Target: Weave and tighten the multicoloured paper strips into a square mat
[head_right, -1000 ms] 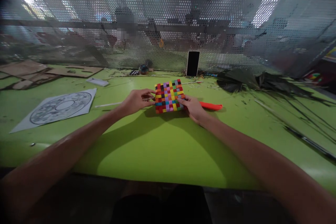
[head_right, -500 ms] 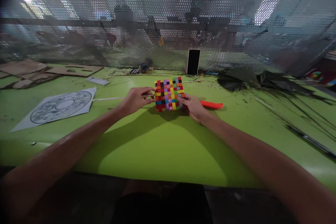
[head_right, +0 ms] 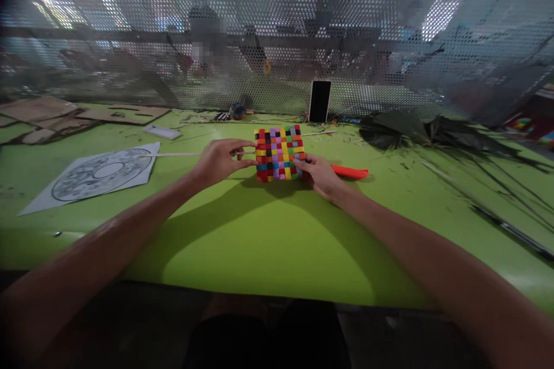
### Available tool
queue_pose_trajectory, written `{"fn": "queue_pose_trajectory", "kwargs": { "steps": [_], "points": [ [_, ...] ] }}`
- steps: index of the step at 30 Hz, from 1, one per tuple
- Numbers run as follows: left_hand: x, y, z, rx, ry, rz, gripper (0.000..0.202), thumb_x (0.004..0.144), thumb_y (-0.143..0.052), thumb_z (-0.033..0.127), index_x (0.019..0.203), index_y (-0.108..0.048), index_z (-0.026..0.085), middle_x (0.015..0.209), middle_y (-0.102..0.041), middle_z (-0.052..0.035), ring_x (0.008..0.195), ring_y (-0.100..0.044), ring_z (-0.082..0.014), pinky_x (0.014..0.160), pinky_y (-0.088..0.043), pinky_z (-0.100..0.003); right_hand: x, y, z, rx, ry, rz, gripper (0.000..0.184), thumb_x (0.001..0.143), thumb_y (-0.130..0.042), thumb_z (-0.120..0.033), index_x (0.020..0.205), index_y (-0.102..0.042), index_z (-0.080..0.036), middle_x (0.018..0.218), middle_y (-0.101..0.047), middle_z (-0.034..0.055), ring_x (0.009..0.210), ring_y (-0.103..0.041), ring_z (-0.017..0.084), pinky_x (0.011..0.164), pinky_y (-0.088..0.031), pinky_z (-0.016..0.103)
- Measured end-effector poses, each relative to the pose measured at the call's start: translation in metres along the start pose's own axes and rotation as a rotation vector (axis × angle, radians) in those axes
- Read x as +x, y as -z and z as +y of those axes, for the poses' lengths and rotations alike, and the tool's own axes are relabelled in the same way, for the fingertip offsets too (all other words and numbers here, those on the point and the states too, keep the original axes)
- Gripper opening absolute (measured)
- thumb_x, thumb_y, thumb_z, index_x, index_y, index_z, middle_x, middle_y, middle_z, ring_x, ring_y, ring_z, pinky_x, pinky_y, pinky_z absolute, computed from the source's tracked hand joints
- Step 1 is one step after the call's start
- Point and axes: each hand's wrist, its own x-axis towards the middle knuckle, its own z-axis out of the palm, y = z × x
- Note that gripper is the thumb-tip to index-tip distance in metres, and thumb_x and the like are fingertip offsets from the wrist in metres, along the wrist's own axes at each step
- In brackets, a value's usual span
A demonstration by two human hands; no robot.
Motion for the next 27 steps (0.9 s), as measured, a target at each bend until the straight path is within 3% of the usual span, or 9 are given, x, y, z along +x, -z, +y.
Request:
{"fn": "queue_pose_trajectory", "kwargs": {
  "steps": [12, 18, 21, 27],
  "points": [
    [0.000, 0.009, 0.010, 0.148, -0.011, 0.007, 0.049, 0.081, -0.078, 0.054, 0.120, -0.076, 0.025, 0.069, -0.065, -0.0003, 0.057, -0.051, -0.0126, 0.054, -0.032, -0.024, 0.006, 0.009, 0.006, -0.010, 0.031, -0.063, 0.011, 0.089, -0.071, -0.015, 0.097, -0.077, -0.019, 0.107, -0.079, 0.0069, 0.093, -0.075, 0.018, 0.095, -0.061, 0.036],
    [0.001, 0.015, 0.008, 0.125, -0.041, 0.051, 0.047, 0.079, -0.081, 0.051, 0.118, -0.078, 0.025, 0.068, -0.067, -0.0008, 0.059, -0.054, -0.0132, 0.056, -0.034, -0.025, 0.000, 0.004, 0.000, 0.000, 0.018, -0.022, 0.015, 0.089, -0.067, -0.008, 0.091, -0.078, -0.019, 0.105, -0.079, 0.0061, 0.094, -0.074, 0.016, 0.098, -0.060, 0.034],
    [0.003, 0.018, 0.002, 0.102, -0.056, 0.014, 0.048, 0.080, -0.080, 0.051, 0.119, -0.077, 0.025, 0.067, -0.066, -0.0007, 0.058, -0.052, -0.0127, 0.056, -0.036, -0.025, -0.002, 0.003, -0.001, -0.010, 0.016, -0.019, 0.015, 0.089, -0.068, -0.008, 0.093, -0.078, -0.019, 0.105, -0.079, 0.0067, 0.095, -0.074, 0.017, 0.100, -0.059, 0.036],
    [0.004, 0.015, -0.007, -0.018, -0.195, -0.054, 0.035, 0.094, -0.068, 0.035, 0.123, -0.073, 0.016, 0.082, -0.071, -0.0060, 0.066, -0.058, -0.0137, 0.066, -0.047, -0.027, -0.003, 0.004, -0.001, -0.025, 0.002, -0.022, 0.014, 0.089, -0.069, -0.011, 0.096, -0.078, -0.019, 0.112, -0.078, 0.0078, 0.107, -0.072, 0.021, 0.105, -0.056, 0.043]
  ]
}}
